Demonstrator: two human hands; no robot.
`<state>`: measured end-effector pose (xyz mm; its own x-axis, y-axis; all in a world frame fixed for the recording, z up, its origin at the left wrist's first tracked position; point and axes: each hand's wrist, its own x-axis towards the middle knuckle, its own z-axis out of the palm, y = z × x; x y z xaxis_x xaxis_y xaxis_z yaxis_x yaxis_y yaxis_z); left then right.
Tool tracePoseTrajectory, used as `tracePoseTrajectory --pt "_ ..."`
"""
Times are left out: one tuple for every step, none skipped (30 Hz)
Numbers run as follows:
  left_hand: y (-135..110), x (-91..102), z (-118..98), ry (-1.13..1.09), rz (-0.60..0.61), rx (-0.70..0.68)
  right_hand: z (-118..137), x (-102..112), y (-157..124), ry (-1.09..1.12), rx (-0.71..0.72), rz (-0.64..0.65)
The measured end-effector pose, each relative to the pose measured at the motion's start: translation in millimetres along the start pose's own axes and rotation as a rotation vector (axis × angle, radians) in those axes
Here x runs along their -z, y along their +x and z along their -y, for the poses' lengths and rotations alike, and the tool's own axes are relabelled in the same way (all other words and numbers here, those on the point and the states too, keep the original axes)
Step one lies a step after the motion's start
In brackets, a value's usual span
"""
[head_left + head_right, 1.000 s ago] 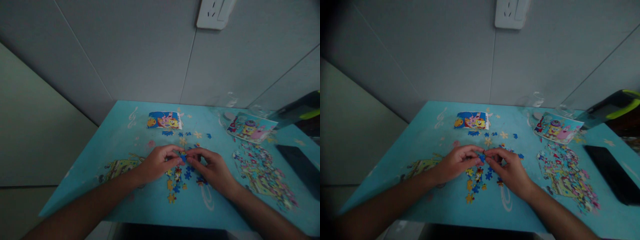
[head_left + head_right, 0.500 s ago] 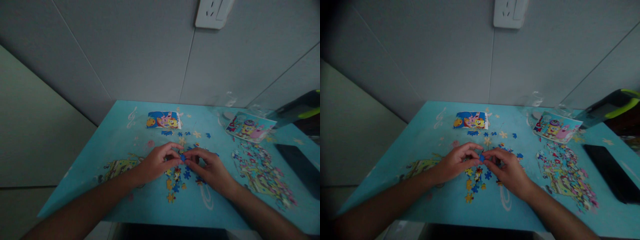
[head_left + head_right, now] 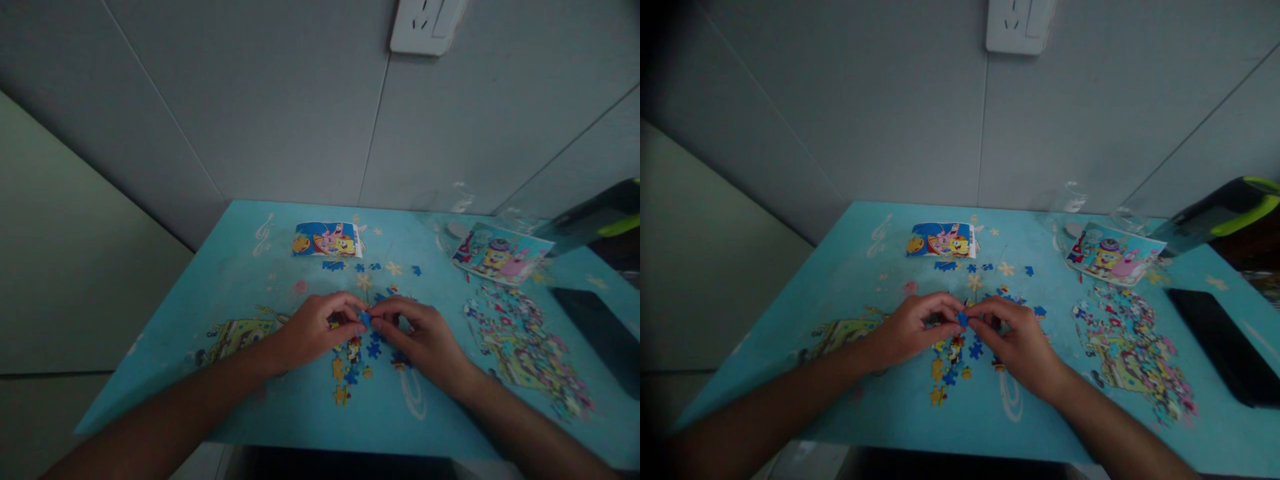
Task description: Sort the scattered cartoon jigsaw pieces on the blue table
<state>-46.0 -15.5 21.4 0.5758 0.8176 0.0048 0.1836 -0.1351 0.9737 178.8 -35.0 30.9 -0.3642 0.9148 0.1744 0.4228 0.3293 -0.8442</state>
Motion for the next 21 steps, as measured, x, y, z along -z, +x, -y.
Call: tracePoseTrajectory --pt "-0.1 -0.1 0.0 0.001 -0.004 -0.004 -0.1 0.1 -0.2 0.001 -0.01 -0.007" --pt "-0.2 -0.2 0.1 0.002 -0.007 -0.003 -0.2 0.1 -0.4 0.002 -0.017 -0.012" --pt "-0.3 -0.4 0.3 0.005 -0.008 0.0 -0.3 0.2 -0.5 0.003 -0.023 -0.013" --pt "-0.4 -0.4 0.5 0.008 -0.008 0.002 -0.4 0.2 -0.6 0.005 -0.029 -0.015" --pt "-0.5 -0.5 0.7 0.012 -0.008 0.004 -0.5 0.2 -0.6 0.007 -0.035 -0.015" --pt "-0.5 -0.5 0.9 0.014 -0.006 0.006 -0.6 0.3 -0.5 0.01 -0.042 -0.015" --pt "-0.5 -0.4 1.1 0.015 -0.005 0.002 -0.8 0.3 -0.5 0.013 -0.049 -0.018" --pt "-0.4 -0.3 1.3 0.017 -0.006 -0.005 -1.0 0.3 -0.5 0.015 -0.056 -0.018" --pt "-0.2 -0.2 1.4 0.019 -0.01 -0.013 -1.2 0.3 -0.5 0.017 -0.062 -0.021" --pt "0.0 -0.2 1.5 0.023 -0.018 -0.018 -1.5 0.3 -0.5 0.018 -0.066 -0.026" --pt "0.3 -0.2 1.4 0.03 -0.027 -0.022 -1.7 0.3 -0.6 0.019 -0.07 -0.028" --pt "0.6 -0.4 1.2 0.037 -0.035 -0.027 -1.8 0.3 -0.6 0.018 -0.073 -0.03" --pt "0.8 -0.6 0.9 0.044 -0.04 -0.031 -1.9 0.1 -0.7 0.015 -0.077 -0.03" --pt "1.0 -0.9 0.4 0.051 -0.044 -0.033 -1.8 -0.1 -0.7 0.013 -0.079 -0.03" --pt "1.1 -1.0 -0.3 0.06 -0.044 -0.037 -1.7 -0.3 -0.6 0.011 -0.08 -0.029" --pt "1.0 -1.0 -1.1 0.072 -0.047 -0.044 -1.4 -0.6 -0.6 0.01 -0.079 -0.026" --pt "0.9 -0.6 -2.0 0.09 -0.055 -0.051 -1.2 -0.7 -0.5 0.009 -0.077 -0.027" --pt "0.8 0.3 -2.7 0.116 -0.073 -0.061 -1.0 -0.5 -0.4 0.006 -0.075 -0.03" --pt "0.7 1.8 -3.2 0.148 -0.103 -0.074 -1.1 0.0 -0.3 -0.004 -0.076 -0.036" --pt "0.7 4.2 -3.2 0.184 -0.138 -0.086 -1.4 0.9 -0.3 -0.018 -0.08 -0.048" --pt "0.9 7.4 -2.7 0.22 -0.178 -0.097 -2.1 2.3 -0.3 -0.036 -0.086 -0.062"
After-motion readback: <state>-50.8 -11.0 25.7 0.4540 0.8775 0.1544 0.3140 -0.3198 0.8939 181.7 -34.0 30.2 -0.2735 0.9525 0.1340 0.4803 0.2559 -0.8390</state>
